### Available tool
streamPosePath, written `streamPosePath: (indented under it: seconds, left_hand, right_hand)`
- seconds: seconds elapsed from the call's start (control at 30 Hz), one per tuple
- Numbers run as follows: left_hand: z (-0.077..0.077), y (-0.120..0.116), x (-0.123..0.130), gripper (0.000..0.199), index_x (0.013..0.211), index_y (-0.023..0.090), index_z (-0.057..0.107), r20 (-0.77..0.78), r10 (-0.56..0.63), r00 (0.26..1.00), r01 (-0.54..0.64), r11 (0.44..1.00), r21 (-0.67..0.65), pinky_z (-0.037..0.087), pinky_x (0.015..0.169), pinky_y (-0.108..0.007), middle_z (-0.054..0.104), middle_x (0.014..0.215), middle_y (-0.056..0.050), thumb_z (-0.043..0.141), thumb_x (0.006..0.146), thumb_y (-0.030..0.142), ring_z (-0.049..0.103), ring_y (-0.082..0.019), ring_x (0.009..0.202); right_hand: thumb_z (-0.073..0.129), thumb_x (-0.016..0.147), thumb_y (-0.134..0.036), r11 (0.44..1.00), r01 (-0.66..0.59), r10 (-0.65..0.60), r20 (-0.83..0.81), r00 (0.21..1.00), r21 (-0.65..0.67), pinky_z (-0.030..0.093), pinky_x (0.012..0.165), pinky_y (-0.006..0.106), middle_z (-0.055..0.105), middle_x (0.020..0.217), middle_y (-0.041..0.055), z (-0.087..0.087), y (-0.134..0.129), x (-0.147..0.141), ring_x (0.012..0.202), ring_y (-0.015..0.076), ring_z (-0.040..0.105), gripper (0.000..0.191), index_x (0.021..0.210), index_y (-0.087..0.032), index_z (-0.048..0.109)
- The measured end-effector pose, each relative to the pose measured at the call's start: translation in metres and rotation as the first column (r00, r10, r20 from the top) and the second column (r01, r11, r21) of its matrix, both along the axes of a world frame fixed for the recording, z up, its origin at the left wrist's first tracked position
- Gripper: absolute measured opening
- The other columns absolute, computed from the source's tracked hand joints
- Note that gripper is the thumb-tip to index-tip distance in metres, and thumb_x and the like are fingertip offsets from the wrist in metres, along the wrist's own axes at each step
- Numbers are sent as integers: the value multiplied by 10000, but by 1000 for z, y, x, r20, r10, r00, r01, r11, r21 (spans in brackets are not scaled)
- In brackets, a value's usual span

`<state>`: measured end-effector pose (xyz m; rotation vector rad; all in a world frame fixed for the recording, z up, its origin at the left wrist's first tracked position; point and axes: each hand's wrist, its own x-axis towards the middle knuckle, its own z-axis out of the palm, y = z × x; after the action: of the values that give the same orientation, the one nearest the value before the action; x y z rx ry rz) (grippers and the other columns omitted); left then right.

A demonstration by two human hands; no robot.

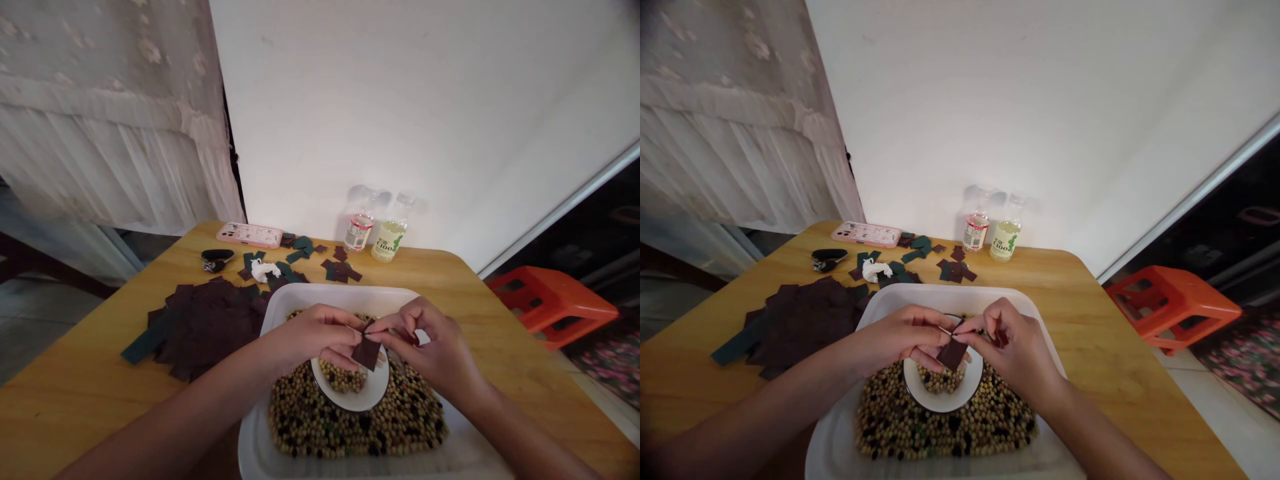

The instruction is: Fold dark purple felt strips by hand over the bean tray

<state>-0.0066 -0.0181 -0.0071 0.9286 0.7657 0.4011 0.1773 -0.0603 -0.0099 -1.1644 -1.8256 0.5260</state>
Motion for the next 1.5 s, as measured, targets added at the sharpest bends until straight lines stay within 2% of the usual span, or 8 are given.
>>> streamPosePath:
  seconds: [0.2, 0.33, 0.5, 0.83, 0.97, 1.1, 1.37, 1.5]
  left_hand:
    - [-3, 1, -1, 259, 847, 120, 634, 12, 17, 1000, -17, 1000, 0, 506, 699, -328, 674, 715, -35, 671, 600, 190, 637, -147, 668]
    - [-3, 0, 0, 256, 855, 117, 633, 31, -14, 999, 13, 1000, 2, 509, 682, -302, 682, 737, -50, 665, 613, 197, 646, -162, 719]
    - [-1, 0, 0, 196, 802, 115, 635, 28, 32, 999, -31, 999, -13, 521, 671, -308, 670, 649, -17, 659, 614, 167, 641, -139, 639]
    - [-4, 1, -1, 256, 852, 112, 662, 53, -54, 997, 54, 998, -13, 526, 660, -282, 696, 781, -66, 678, 609, 193, 656, -174, 723]
    - [-4, 1, -2, 207, 824, 126, 672, 61, -60, 996, 59, 998, 13, 527, 660, -271, 697, 765, -42, 662, 626, 184, 654, -153, 700]
    - [-4, 1, -2, 255, 871, 122, 665, 49, -77, 996, 77, 997, 9, 520, 668, -262, 699, 804, -68, 661, 634, 216, 656, -164, 737]
    - [-4, 3, -2, 251, 870, 120, 655, 61, -40, 997, 39, 999, 16, 521, 668, -272, 698, 763, -56, 651, 633, 201, 654, -163, 735]
    - [-4, 2, -2, 246, 850, 118, 652, 33, 28, 999, -28, 1000, 5, 525, 677, -308, 678, 660, -24, 660, 614, 188, 650, -155, 668]
  right_hand:
    - [632, 744, -193, 997, -24, 23, 16, 1000, 70, 462, 453, 214, 655, 608, -7, -1, -2, 0, 623, 172, 673, 393, 613, -231, 263]
    - [618, 755, -171, 987, 54, -58, 19, 998, 153, 461, 465, 226, 608, 564, -11, 0, -2, 0, 642, 184, 674, 408, 582, -227, 253]
    - [599, 763, -127, 980, -41, 27, 74, 997, 197, 441, 426, 215, 582, 576, -8, 0, -3, 0, 631, 179, 671, 411, 559, -218, 254]
    - [605, 767, -150, 986, 49, -56, 40, 998, 157, 451, 440, 201, 508, 509, -37, -1, -4, -1, 677, 187, 678, 439, 548, -217, 230]
    - [601, 762, -127, 983, -39, 27, 67, 997, 180, 463, 450, 194, 519, 510, -37, -1, -4, -2, 666, 179, 679, 435, 537, -211, 238]
    - [601, 768, -161, 991, 56, -58, 10, 998, 125, 477, 461, 208, 505, 494, -36, -2, -3, 1, 691, 202, 680, 446, 544, -219, 220]
    - [603, 767, -161, 990, 61, -63, 12, 998, 125, 465, 452, 213, 509, 492, -30, -3, -4, 2, 692, 217, 681, 453, 544, -222, 213]
    - [599, 766, -151, 987, -34, 21, 87, 996, 157, 438, 432, 189, 502, 490, -32, -3, -3, 2, 693, 212, 683, 438, 538, -214, 230]
